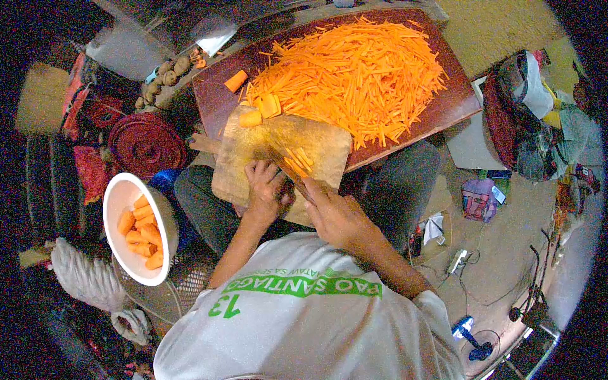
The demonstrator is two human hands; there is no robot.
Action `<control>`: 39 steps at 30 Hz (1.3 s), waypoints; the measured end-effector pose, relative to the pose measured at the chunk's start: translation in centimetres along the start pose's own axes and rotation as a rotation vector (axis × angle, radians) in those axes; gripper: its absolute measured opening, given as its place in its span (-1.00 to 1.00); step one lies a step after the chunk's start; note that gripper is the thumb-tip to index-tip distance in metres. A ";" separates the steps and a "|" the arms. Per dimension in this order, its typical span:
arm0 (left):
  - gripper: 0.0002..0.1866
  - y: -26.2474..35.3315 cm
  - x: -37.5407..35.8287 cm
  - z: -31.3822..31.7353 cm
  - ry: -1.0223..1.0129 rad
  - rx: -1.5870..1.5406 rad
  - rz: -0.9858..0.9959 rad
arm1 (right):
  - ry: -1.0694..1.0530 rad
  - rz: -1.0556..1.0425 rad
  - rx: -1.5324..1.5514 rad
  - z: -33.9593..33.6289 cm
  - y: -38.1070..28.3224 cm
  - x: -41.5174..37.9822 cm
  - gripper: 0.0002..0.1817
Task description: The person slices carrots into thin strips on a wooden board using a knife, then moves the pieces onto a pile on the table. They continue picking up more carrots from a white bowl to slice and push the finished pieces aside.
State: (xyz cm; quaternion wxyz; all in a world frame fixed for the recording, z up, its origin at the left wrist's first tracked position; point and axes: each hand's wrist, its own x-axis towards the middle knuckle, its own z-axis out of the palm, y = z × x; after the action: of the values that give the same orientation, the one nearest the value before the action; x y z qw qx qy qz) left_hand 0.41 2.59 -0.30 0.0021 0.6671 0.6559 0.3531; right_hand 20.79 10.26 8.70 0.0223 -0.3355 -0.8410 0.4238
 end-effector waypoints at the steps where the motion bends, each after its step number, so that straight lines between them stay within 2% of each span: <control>1: -0.56 0.0 -0.1 0.1 0.003 0.002 -0.006 | -0.030 0.006 -0.003 -0.2 0.1 0.3 -0.43; 3: -0.57 0.0 -0.2 0.3 0.010 0.011 -0.015 | -0.089 0.014 -0.008 -0.4 0.4 0.8 -0.41; 6: -0.58 0.3 -0.1 0.0 0.020 -0.009 -0.054 | -0.057 0.007 0.099 -0.4 1.0 0.3 -0.41; 12: -0.59 0.0 -0.1 0.2 0.023 -0.035 -0.032 | 0.062 -0.074 0.105 0.5 1.4 -0.6 -0.46; 15: -0.60 0.1 0.0 0.1 0.006 -0.036 -0.032 | 0.006 0.006 0.097 0.4 0.9 0.1 -0.46; 21: -0.58 0.4 0.0 -0.2 0.000 -0.022 -0.042 | 0.062 -0.108 0.140 0.4 1.4 1.2 -0.46; 27: -0.59 0.1 -0.3 0.2 0.013 -0.018 -0.035 | 0.027 -0.019 0.173 -0.2 0.5 0.0 -0.48; 30: -0.60 0.1 -0.2 0.4 0.038 -0.029 -0.031 | 0.077 -0.112 0.098 0.9 1.5 0.8 -0.41; 33: -0.62 0.2 -0.1 0.0 0.010 -0.035 -0.043 | 0.026 -0.057 0.089 0.3 1.0 1.0 -0.41; 36: -0.48 -0.5 -0.9 0.6 0.034 0.011 -0.059 | 0.049 -0.075 0.156 -0.4 1.7 0.2 -0.42; 39: -0.51 -0.4 -0.9 0.6 0.043 0.015 -0.117 | 0.048 -0.031 0.147 -0.8 1.3 -0.4 -0.41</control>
State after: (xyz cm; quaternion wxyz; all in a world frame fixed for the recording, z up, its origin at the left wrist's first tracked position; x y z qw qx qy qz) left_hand 0.47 2.12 -1.39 0.0034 0.6199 0.6963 0.3617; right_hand 22.07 11.15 8.38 0.0736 -0.3300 -0.8120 0.4757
